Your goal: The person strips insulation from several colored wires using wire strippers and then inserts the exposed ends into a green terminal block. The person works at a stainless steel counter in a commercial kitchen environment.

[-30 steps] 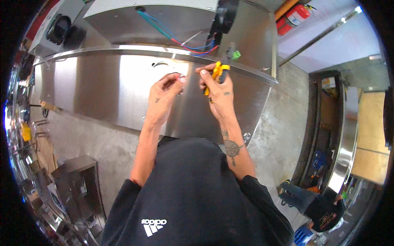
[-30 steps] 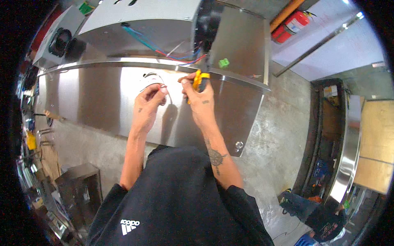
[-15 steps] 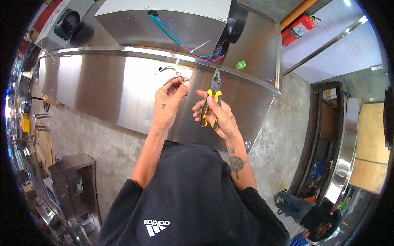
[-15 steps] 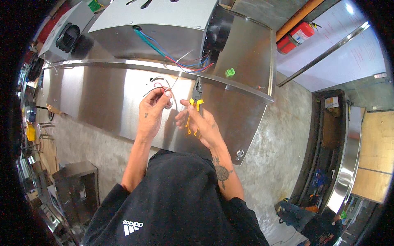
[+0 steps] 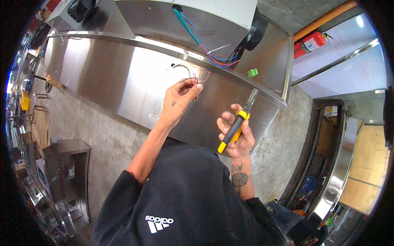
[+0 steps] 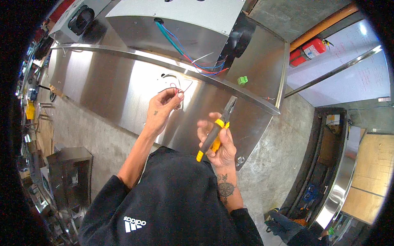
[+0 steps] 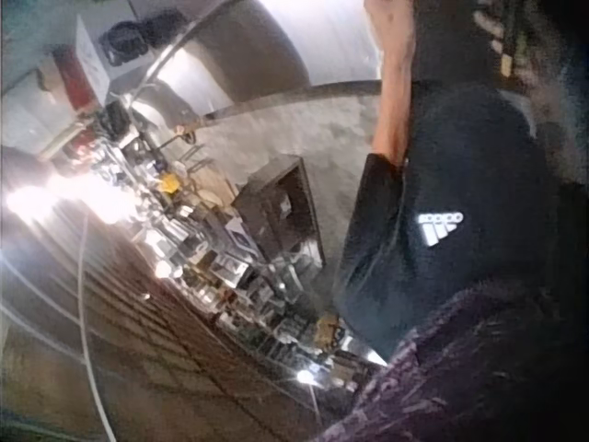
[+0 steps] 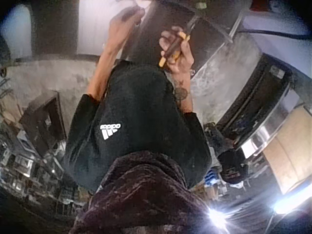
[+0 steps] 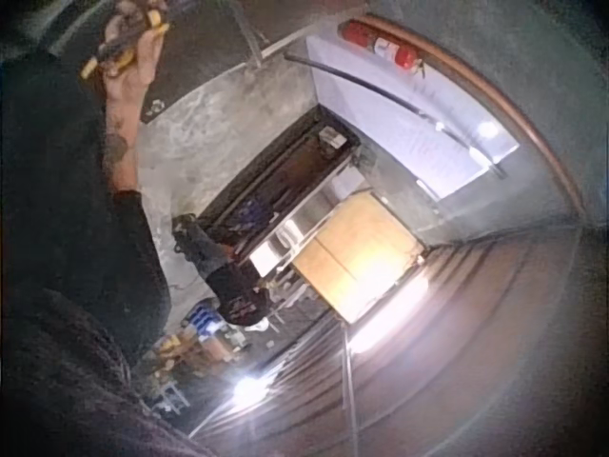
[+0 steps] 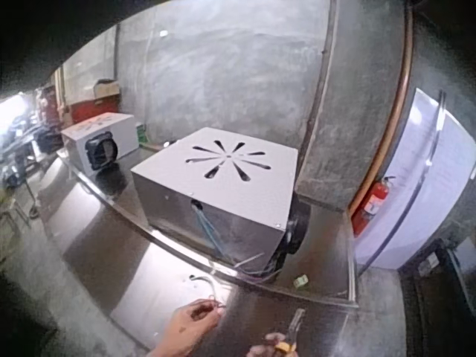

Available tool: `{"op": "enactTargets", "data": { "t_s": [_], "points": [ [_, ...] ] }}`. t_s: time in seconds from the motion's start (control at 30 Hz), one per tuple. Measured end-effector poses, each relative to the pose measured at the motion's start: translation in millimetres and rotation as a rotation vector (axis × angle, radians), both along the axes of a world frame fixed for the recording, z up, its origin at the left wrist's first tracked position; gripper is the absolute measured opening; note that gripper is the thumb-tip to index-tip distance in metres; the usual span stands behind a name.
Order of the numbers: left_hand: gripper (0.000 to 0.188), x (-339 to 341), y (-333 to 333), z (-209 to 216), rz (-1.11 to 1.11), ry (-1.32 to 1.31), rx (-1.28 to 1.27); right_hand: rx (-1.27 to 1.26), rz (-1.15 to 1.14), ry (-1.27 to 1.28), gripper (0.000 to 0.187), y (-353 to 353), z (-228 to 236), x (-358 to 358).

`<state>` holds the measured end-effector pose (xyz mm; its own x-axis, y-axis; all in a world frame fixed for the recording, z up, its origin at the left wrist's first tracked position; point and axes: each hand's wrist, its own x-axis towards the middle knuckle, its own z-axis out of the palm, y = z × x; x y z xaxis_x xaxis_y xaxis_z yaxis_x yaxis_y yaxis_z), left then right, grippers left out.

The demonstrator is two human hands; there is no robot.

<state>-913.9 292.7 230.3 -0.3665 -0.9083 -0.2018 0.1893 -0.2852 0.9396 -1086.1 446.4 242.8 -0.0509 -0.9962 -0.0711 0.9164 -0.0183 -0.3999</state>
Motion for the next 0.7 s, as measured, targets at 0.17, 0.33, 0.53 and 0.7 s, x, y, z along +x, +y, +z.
{"op": "enactTargets", "data": {
  "t_s": [0.17, 0.33, 0.53, 0.7],
  "points": [
    [0.036, -0.8, -2.1, -0.7, 0.0, -0.005, -0.002, 0.287, 0.09, 0.254, 0.051, -15.7, -2.7, 15.8],
    [0.037, 1.5, -3.5, 2.6, -0.02, -0.078, -0.025, 0.411, 0.112, 0.93, 0.055, -27.9, -3.4, 25.6],
    [0.032, 3.4, -5.7, 0.4, -0.077, -0.184, -0.092, 0.358, 0.178, 1.14, 0.053, -37.0, -1.0, 30.9],
    [0.031, 4.9, -1.8, 10.8, -0.112, -0.217, -0.144, 0.386, 0.176, 1.325, 0.051, -38.8, 9.3, 32.5]
  ]
}}
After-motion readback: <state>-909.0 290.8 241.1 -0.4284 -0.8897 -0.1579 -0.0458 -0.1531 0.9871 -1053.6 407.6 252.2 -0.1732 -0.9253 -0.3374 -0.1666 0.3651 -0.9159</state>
